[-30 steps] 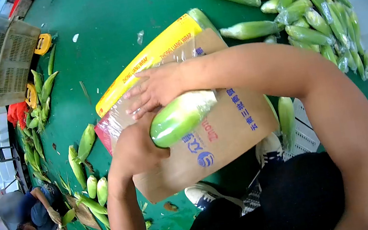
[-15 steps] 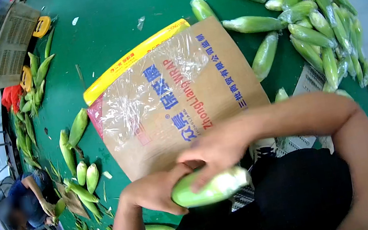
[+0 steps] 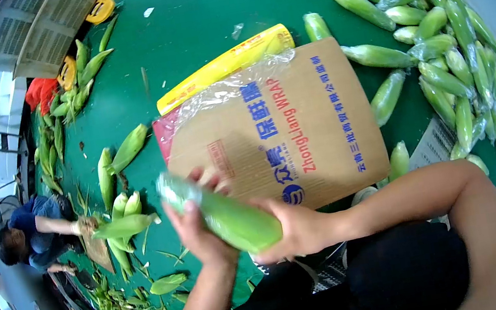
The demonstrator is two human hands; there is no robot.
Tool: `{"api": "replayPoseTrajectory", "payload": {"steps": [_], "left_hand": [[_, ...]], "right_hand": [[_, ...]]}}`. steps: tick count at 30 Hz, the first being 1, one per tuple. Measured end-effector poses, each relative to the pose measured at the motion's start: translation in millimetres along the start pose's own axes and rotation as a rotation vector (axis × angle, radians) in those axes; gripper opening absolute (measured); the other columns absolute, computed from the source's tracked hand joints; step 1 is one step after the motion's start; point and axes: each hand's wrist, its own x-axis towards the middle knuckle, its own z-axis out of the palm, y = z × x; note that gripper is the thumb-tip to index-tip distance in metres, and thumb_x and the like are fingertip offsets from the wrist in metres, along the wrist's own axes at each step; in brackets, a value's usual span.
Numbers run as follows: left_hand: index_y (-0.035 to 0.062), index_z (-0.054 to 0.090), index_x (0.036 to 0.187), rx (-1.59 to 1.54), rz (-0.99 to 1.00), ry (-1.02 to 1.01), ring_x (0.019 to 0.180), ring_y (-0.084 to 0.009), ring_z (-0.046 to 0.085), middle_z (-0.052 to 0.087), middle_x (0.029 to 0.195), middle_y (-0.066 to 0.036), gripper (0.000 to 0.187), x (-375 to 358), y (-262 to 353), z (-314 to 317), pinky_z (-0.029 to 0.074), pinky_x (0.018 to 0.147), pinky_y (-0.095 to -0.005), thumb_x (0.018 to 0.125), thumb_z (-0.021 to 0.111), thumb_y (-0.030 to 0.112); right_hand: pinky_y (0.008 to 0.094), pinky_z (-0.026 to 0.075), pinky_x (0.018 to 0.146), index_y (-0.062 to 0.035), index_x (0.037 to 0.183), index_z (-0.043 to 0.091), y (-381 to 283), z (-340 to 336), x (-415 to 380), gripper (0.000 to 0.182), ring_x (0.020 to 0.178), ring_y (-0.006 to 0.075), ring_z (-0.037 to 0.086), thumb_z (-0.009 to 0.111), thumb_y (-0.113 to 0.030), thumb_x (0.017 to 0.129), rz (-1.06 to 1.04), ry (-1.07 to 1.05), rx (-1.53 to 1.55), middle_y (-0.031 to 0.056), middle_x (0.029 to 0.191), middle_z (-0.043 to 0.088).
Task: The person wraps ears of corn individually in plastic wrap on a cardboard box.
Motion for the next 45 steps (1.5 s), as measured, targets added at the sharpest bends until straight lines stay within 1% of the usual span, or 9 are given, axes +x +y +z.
{"api": "replayPoseTrajectory", "payload": {"steps": [4, 7, 13, 17, 19, 25, 31, 38, 45], "left_hand": [[0.0018, 0.021, 0.158, 0.283, -0.057, -0.281, 0.126, -0.0324, 0.058, 0.047, 0.15, -0.022, 0.076, -14.2, -36.7, 8.9, 0.046, 0.11, -0.044, 0.105, 0.057, 0.042], [0.0013, 0.053, 0.144, 0.827, 0.691, -0.694, 0.135, -0.036, 0.052, 0.058, 0.139, -0.02, 0.057, 49.3, -40.2, -11.6, 0.041, 0.114, -0.0473, 0.094, 0.07, 0.022], [0.0084, 0.039, 0.159, 1.677, 0.666, -0.354, 0.156, -0.0326, 0.029, 0.035, 0.167, -0.013, 0.074, 167.3, -17.6, -49.5, 0.024, 0.126, -0.052, 0.098, 0.067, 0.039], [0.0077, 0.036, 0.161, 1.639, 0.623, -0.432, 0.157, -0.0334, 0.026, 0.034, 0.167, -0.016, 0.076, 165.1, -28.1, -44.2, 0.023, 0.128, -0.0453, 0.099, 0.063, 0.043], [0.002, 0.042, 0.156, 1.698, 0.742, -0.434, 0.153, -0.0367, 0.034, 0.039, 0.163, -0.021, 0.079, 158.3, -28.9, -52.5, 0.029, 0.125, -0.0452, 0.095, 0.067, 0.046], [0.0054, 0.042, 0.156, 1.589, 0.555, -0.359, 0.153, -0.0319, 0.036, 0.036, 0.166, -0.017, 0.09, 82.7, -28.1, -82.4, 0.042, 0.114, -0.0493, 0.09, 0.068, 0.06], [0.0051, 0.07, 0.116, 1.045, 0.371, 0.456, 0.108, -0.038, 0.064, 0.068, 0.115, -0.016, 0.048, 3.5, -63.5, -288.3, 0.045, 0.108, -0.0461, 0.076, 0.049, -0.011], [0.0209, 0.06, 0.137, 2.066, -0.3, -0.486, 0.133, -0.0274, 0.053, 0.063, 0.134, -0.008, 0.059, -57.8, -31.9, -442.8, 0.04, 0.111, -0.0482, 0.081, 0.071, 0.01], [0.0035, 0.057, 0.131, 1.58, 0.493, -0.119, 0.103, -0.0463, 0.063, 0.063, 0.116, -0.022, 0.074, -4.6, 34.6, -318.9, 0.054, 0.089, -0.0509, 0.063, 0.086, 0.009]], "right_hand": [[0.0283, 0.059, 0.066, -0.0043, 0.159, 0.021, -12.4, -2.5, 4.7, 0.102, 0.102, 0.0199, 0.065, 0.086, -0.021, 0.082, -0.284, 0.365, 0.17, 0.0134, 0.129, 0.055], [0.0259, 0.058, 0.059, -0.005, 0.154, 0.034, -2.5, -59.9, -18.3, 0.079, 0.089, 0.0166, 0.069, 0.076, -0.018, 0.089, -0.522, 0.678, 0.302, 0.0087, 0.114, 0.062], [0.0407, 0.044, 0.113, 0.0017, 0.147, 0.043, -75.7, -200.5, -101.2, 0.062, 0.132, 0.0272, 0.053, 0.052, -0.045, 0.107, -1.125, 1.499, 0.669, 0.0216, 0.142, 0.054], [0.0468, 0.036, 0.12, -0.02, 0.149, 0.053, -82.8, -178.3, -19.5, 0.055, 0.148, 0.0345, 0.041, 0.06, -0.046, 0.101, -0.671, 0.919, -1.659, 0.0122, 0.156, 0.049], [0.0472, 0.044, 0.112, -0.0213, 0.141, 0.062, -76.9, -199.9, 35.5, 0.05, 0.143, 0.0365, 0.047, 0.063, -0.044, 0.097, -0.532, 0.969, -1.873, 0.0112, 0.152, 0.054], [0.047, 0.055, 0.09, -0.0028, 0.098, 0.068, -31.1, -215.1, -5.3, 0.012, 0.1, 0.0362, 0.068, 0.07, 0.0, 0.087, -0.923, 0.625, -1.552, 0.0151, 0.103, 0.071], [0.0438, 0.053, 0.093, -0.0001, 0.097, 0.067, -30.3, -193.7, -18.5, 0.011, 0.106, 0.0363, 0.065, 0.071, 0.0, 0.087, -0.774, 0.633, -1.638, 0.0131, 0.103, 0.068], [0.0424, 0.052, 0.088, -0.0042, 0.095, 0.067, -32.4, -191.3, -16.8, 0.011, 0.101, 0.0331, 0.065, 0.071, -0.001, 0.085, -0.824, 0.615, -1.623, 0.0105, 0.102, 0.068], [0.0394, 0.049, 0.087, -0.0117, 0.098, 0.069, -36.8, -192.2, -26.1, 0.013, 0.103, 0.0261, 0.062, 0.066, -0.012, 0.085, -0.836, 0.656, -1.747, 0.0029, 0.108, 0.067]]}}
